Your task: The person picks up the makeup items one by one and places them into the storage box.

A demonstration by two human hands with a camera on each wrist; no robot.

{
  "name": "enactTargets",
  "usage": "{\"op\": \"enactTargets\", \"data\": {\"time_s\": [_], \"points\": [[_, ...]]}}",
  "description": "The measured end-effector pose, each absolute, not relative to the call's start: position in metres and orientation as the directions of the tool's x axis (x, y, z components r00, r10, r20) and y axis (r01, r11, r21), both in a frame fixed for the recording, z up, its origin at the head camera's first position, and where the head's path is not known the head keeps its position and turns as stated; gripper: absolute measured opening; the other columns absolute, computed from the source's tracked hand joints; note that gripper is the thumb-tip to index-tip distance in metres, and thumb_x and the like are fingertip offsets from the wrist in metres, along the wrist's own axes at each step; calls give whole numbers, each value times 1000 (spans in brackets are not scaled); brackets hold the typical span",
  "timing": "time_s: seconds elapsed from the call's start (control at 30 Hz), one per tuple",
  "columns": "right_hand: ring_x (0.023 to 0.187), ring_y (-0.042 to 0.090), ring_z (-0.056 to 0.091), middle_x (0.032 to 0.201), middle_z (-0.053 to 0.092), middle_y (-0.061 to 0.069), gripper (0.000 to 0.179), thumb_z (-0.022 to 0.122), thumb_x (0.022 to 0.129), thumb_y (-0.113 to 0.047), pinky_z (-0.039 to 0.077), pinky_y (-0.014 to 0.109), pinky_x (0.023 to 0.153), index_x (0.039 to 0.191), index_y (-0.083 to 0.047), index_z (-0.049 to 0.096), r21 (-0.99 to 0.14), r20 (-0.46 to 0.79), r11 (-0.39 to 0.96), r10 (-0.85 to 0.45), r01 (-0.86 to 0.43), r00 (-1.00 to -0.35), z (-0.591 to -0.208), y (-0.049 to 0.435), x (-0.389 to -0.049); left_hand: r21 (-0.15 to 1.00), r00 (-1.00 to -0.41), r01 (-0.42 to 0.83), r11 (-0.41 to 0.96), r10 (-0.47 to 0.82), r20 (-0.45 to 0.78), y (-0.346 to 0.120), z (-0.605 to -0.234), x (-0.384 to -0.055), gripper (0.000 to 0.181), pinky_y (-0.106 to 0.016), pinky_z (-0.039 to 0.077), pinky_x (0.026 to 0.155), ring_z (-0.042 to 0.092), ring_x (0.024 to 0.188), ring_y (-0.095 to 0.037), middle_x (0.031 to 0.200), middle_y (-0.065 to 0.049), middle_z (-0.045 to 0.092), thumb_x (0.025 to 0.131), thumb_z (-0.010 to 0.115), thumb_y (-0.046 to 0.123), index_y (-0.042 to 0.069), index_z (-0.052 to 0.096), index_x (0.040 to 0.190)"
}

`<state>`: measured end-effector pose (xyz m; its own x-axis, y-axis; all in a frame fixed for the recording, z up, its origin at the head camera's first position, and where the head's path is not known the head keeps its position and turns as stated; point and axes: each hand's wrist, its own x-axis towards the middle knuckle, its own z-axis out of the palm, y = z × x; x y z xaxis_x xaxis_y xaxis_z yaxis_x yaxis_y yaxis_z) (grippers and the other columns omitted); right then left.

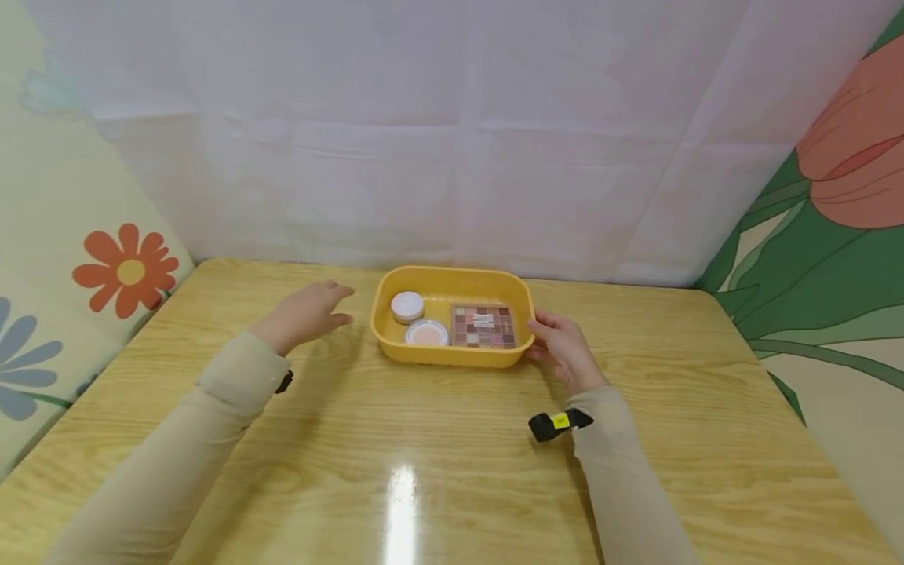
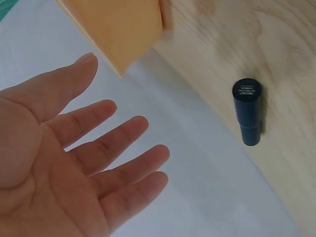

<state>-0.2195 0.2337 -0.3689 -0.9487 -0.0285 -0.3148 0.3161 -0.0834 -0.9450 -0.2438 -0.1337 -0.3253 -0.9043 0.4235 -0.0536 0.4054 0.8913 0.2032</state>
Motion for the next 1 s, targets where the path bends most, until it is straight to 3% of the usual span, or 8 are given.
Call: {"op": "enactTargets", "data": {"time_s": [0.2,0.5,1.0], "points": [[87,4,62,140,43,21,54,43,102,-6,56,23,74,150,5,22,-946,-310,-87,-19,311,-950,-370,233,-220,242,-923,356,903,380,-60,-151,-324,-240,51,-54,38,105,47,124,-45,138,-31,46,96,60,14,-11,43,138],[88,3,61,152,23,29,53,41,103,-8,56,22,75,151,4,21,-950,-304,-60,-26,305,-952,-369,233,-221,253,-939,306,918,334,-75,-168,-320,-234,52,-56,36,106,44,126,-47,138,-33,44,97,60,14,-13,42,138],[94,5,60,153,23,28,53,40,104,-8,56,23,76,151,6,20,-955,-293,-29,-35,294,-956,-369,234,-222,239,-961,219,946,251,-115,-191,-328,-220,53,-58,36,104,44,124,-50,136,-36,44,96,61,13,-16,41,135]]}}
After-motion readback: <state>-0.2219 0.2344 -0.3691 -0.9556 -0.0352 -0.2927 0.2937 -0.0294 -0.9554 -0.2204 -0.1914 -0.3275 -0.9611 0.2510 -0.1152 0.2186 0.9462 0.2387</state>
